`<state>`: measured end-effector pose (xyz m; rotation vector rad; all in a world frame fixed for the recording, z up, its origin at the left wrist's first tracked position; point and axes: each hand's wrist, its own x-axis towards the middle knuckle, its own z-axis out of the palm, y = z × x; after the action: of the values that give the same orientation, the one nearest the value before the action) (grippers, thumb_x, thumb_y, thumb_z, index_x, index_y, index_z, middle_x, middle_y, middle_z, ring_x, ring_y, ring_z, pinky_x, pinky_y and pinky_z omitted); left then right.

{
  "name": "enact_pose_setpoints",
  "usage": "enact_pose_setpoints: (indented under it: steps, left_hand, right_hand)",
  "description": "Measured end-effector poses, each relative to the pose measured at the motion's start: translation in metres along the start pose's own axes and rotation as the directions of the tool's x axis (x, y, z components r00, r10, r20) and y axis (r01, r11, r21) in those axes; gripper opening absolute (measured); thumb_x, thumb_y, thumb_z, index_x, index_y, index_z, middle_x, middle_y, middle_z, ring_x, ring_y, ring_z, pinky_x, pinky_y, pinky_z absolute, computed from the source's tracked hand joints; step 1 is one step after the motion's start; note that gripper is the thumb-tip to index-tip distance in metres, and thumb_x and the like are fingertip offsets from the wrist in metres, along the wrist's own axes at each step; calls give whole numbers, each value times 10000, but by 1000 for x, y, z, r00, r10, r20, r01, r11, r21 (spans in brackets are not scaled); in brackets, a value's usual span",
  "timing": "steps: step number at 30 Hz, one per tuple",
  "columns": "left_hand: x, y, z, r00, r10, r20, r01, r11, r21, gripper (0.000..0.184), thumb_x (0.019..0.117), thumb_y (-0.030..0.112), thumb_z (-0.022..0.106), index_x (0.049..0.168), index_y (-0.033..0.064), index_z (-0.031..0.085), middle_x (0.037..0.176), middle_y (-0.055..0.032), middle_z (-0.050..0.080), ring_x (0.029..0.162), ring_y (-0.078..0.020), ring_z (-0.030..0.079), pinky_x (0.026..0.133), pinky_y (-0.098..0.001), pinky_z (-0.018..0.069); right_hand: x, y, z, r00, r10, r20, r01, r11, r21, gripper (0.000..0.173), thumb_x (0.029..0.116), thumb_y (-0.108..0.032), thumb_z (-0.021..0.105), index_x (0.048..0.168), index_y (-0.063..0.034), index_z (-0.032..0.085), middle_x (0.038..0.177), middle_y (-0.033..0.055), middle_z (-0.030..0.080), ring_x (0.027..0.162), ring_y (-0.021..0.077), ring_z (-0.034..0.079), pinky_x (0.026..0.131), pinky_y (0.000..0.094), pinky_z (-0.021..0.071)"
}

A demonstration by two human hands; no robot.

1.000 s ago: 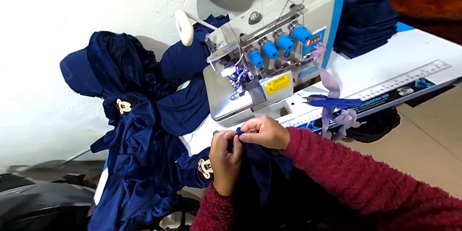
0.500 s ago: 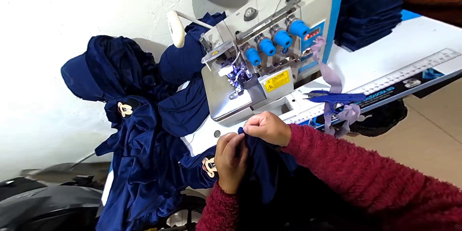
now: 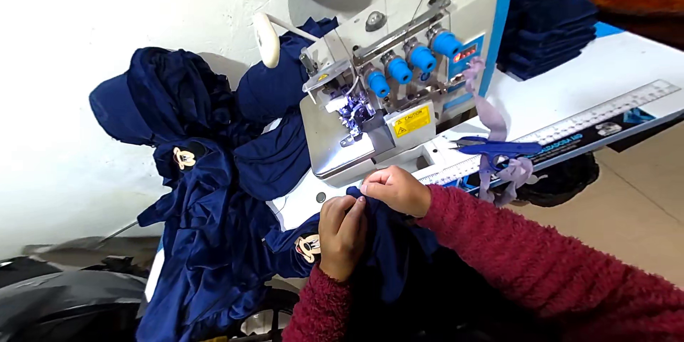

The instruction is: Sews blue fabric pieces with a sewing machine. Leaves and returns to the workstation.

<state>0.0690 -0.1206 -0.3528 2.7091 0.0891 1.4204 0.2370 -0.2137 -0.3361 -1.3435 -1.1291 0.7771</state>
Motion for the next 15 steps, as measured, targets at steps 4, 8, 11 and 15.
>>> enact_pose_setpoints:
  steps: [4, 8, 11, 15]
  left_hand:
    - [2, 2, -3, 999, 16, 36, -18, 999, 50, 138, 918, 54, 672, 1030, 65, 752, 1040, -76, 675, 1036, -205, 633, 953, -344, 527]
    - [1, 5, -19, 975, -148, 166, 116, 975, 189, 305, 903, 56, 638, 1203, 28, 683, 1126, -159, 673, 1029, -304, 661, 880, -452, 559]
    - [5, 1, -45, 891, -342, 299, 222, 902, 370, 499, 765, 57, 666, 1254, -39, 638, 1069, -217, 678, 937, -387, 688, 757, -562, 568]
    - [29, 0, -87, 543, -631, 553, 404, 774, 487, 449, 842, 220, 690, 1241, 14, 679, 941, -182, 731, 868, -390, 719, 750, -638, 556]
  right_hand:
    - [0, -1, 0, 1000, 6, 11, -7, 1000, 28, 228, 951, -177, 625, 760, -78, 702, 594, -63, 557, 536, -6, 471, 524, 233, 381]
    - [-1, 2, 3, 997, -46, -57, 47, 999, 14, 199, 949, -176, 619, 818, -69, 725, 622, -70, 586, 547, -26, 485, 529, 211, 405]
    - [-2, 1, 4, 995, -43, -86, 44, 999, 4, 199, 982, -175, 606, 883, -62, 737, 673, -63, 633, 591, -34, 527, 568, 203, 444]
    - [-3, 3, 5, 994, -72, -87, 72, 997, 1, 206, 997, -185, 600, 891, -69, 734, 686, -64, 624, 603, -32, 525, 580, 195, 444]
